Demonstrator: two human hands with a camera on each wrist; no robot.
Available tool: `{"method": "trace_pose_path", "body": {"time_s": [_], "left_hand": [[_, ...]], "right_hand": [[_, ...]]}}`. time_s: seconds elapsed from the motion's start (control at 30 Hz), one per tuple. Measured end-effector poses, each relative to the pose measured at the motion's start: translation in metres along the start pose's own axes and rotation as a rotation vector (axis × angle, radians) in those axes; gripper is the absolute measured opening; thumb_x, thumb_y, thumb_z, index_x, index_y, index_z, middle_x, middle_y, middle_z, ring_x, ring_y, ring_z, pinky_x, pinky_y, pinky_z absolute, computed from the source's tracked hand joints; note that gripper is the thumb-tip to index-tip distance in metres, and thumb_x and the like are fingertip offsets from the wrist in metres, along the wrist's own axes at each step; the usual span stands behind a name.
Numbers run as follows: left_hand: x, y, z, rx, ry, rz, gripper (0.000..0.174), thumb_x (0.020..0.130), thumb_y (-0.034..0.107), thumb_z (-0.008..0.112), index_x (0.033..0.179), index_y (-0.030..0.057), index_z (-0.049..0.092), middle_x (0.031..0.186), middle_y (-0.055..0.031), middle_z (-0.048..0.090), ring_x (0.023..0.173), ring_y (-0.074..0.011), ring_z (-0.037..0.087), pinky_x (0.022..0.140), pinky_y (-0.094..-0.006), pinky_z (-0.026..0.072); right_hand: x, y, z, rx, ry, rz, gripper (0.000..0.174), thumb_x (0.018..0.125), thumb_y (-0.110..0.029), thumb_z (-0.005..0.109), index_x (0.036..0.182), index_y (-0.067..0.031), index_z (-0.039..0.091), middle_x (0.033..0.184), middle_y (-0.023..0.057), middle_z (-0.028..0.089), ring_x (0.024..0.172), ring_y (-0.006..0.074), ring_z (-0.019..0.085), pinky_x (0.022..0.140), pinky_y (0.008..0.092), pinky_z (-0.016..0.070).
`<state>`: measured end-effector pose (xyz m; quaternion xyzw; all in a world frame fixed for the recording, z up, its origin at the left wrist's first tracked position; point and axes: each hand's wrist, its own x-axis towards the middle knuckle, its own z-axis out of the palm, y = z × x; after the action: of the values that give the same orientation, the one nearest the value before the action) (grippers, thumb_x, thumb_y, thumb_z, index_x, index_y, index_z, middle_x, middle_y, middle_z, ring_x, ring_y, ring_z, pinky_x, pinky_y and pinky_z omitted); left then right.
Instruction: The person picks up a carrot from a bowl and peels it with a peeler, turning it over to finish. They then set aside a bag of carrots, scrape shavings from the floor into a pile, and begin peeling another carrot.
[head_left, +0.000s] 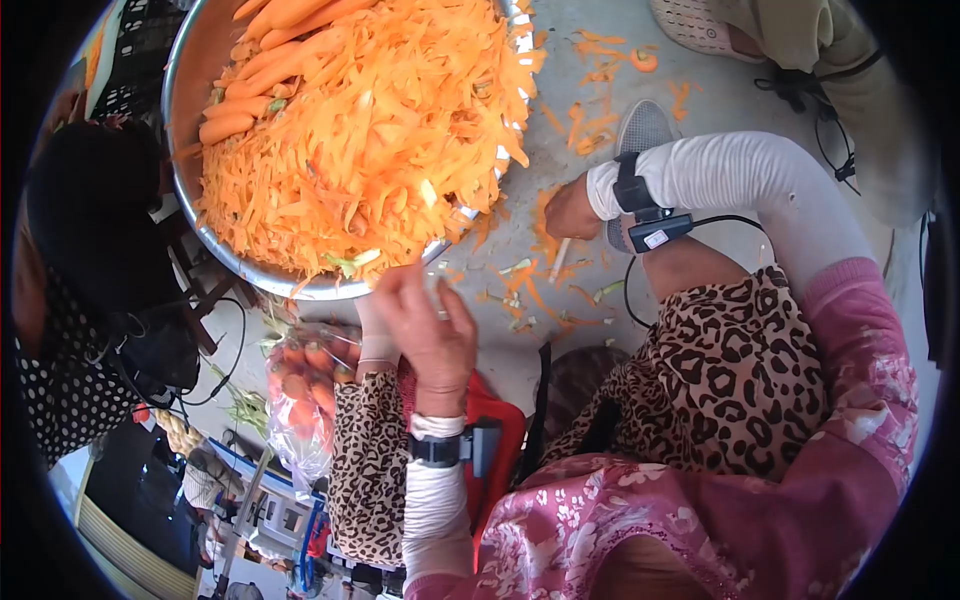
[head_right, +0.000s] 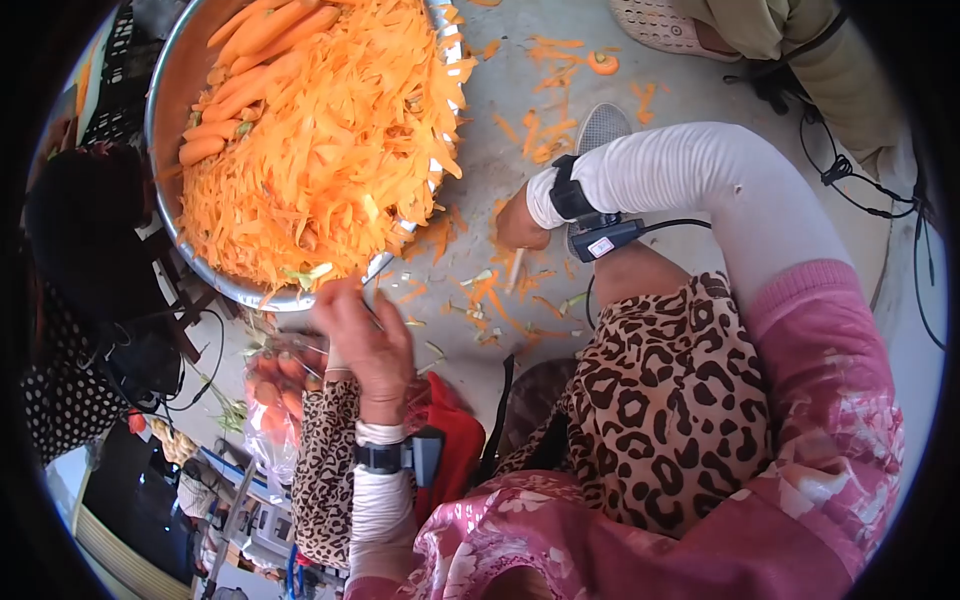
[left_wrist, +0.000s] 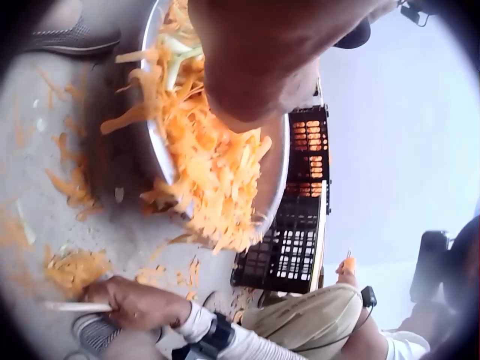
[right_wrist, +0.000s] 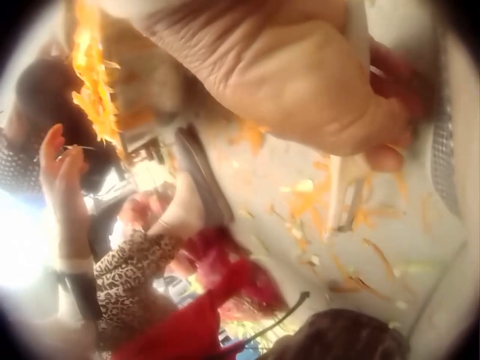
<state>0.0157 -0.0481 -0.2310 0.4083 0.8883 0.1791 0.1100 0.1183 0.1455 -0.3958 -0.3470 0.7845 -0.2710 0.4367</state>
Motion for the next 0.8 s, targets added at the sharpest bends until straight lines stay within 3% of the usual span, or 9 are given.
{"method": "trace_pose_path", "body": {"time_s": [0.07, 0.1, 0.27, 0.37, 0.43, 0.47, 0.57, 0.7, 0.8], "left_hand": [[-0.015, 0.004, 0.019, -0.173, -0.210, -0.144, 0.030, 0.079, -0.001, 0.058, 0.109, -0.0015, 0.054, 0.101, -0.0190, 0.048, 0.100, -0.0354, 0.049, 0.087, -0.0383, 0.0425], [-0.027, -0.007, 0.035, -0.170, -0.365, -0.224, 0.040, 0.076, 0.001, 0.061, 0.115, -0.0019, 0.051, 0.108, -0.0220, 0.047, 0.105, -0.0387, 0.047, 0.090, -0.0409, 0.0419], [-0.063, -0.083, 0.091, 0.017, -0.324, -0.262, 0.065, 0.068, 0.004, 0.065, 0.128, -0.0021, 0.041, 0.122, -0.0271, 0.041, 0.109, -0.0428, 0.045, 0.097, -0.0432, 0.0381], [-0.037, -0.103, 0.085, 0.144, -0.204, -0.352, 0.063, 0.066, 0.006, 0.064, 0.126, -0.0012, 0.045, 0.121, -0.0263, 0.045, 0.112, -0.0429, 0.044, 0.097, -0.0436, 0.0368], [-0.020, -0.111, 0.089, 0.119, -0.546, -0.547, 0.058, 0.065, 0.014, 0.067, 0.120, 0.0015, 0.051, 0.100, -0.0174, 0.056, 0.100, -0.0371, 0.052, 0.091, -0.0435, 0.0394], [-0.022, -0.111, 0.096, 0.111, -0.544, -0.547, 0.058, 0.065, 0.014, 0.067, 0.120, 0.0015, 0.051, 0.100, -0.0174, 0.056, 0.100, -0.0371, 0.052, 0.091, -0.0435, 0.0394], [-0.026, -0.101, 0.116, 0.122, -0.367, -0.250, 0.051, 0.069, 0.016, 0.064, 0.118, 0.0055, 0.055, 0.103, -0.0175, 0.059, 0.104, -0.0368, 0.052, 0.090, -0.0487, 0.0392], [-0.049, -0.039, 0.147, -0.075, -0.302, -0.006, 0.061, 0.072, 0.006, 0.059, 0.131, 0.0034, 0.042, 0.118, -0.0280, 0.047, 0.112, -0.0447, 0.044, 0.096, -0.0489, 0.0365], [-0.063, -0.001, 0.141, -0.069, -0.310, 0.067, 0.064, 0.074, 0.004, 0.059, 0.134, 0.0024, 0.037, 0.113, -0.0271, 0.045, 0.108, -0.0445, 0.044, 0.097, -0.0467, 0.0369]], "right_hand": [[-0.003, -0.003, -0.003, 0.011, 0.140, -0.054, 0.019, 0.074, -0.014, 0.061, 0.084, 0.0009, 0.065, 0.084, 0.0169, 0.066, 0.085, 0.0371, 0.062, 0.072, 0.0445, 0.0504], [-0.006, -0.004, -0.005, 0.029, 0.285, -0.106, 0.017, 0.073, -0.012, 0.061, 0.085, -0.0006, 0.064, 0.084, 0.0166, 0.065, 0.088, 0.0371, 0.061, 0.075, 0.0441, 0.0502], [-0.046, 0.008, -0.006, 0.092, 0.423, -0.012, 0.015, 0.072, -0.007, 0.060, 0.087, -0.0044, 0.063, 0.089, 0.0167, 0.063, 0.094, 0.0356, 0.060, 0.078, 0.0427, 0.0496], [-0.098, 0.039, 0.001, 0.123, 0.872, 0.371, 0.025, 0.071, 0.001, 0.056, 0.094, -0.0056, 0.062, 0.095, 0.0155, 0.058, 0.092, 0.0341, 0.058, 0.077, 0.0405, 0.0490], [-0.135, 0.059, 0.002, 0.065, 1.008, 0.692, 0.034, 0.070, 0.006, 0.052, 0.101, -0.0053, 0.061, 0.096, 0.0153, 0.055, 0.091, 0.0342, 0.056, 0.078, 0.0395, 0.0481], [-0.145, 0.066, 0.005, 0.076, 1.092, 0.794, 0.036, 0.071, 0.007, 0.050, 0.103, -0.0051, 0.060, 0.097, 0.0155, 0.054, 0.093, 0.0347, 0.056, 0.080, 0.0396, 0.0473], [-0.154, 0.077, 0.023, 0.147, 1.146, 1.057, 0.037, 0.072, 0.008, 0.048, 0.106, -0.0045, 0.059, 0.097, 0.0172, 0.054, 0.094, 0.0360, 0.055, 0.084, 0.0410, 0.0459], [-0.130, 0.072, 0.032, 0.254, 1.101, 0.970, 0.042, 0.071, 0.008, 0.050, 0.111, -0.0040, 0.057, 0.101, 0.0189, 0.055, 0.097, 0.0372, 0.055, 0.086, 0.0418, 0.0452], [-0.095, 0.058, 0.032, 0.295, 0.982, 0.627, 0.043, 0.065, 0.008, 0.057, 0.108, -0.0012, 0.058, 0.105, 0.0189, 0.058, 0.101, 0.0362, 0.056, 0.089, 0.0403, 0.0456]]}}
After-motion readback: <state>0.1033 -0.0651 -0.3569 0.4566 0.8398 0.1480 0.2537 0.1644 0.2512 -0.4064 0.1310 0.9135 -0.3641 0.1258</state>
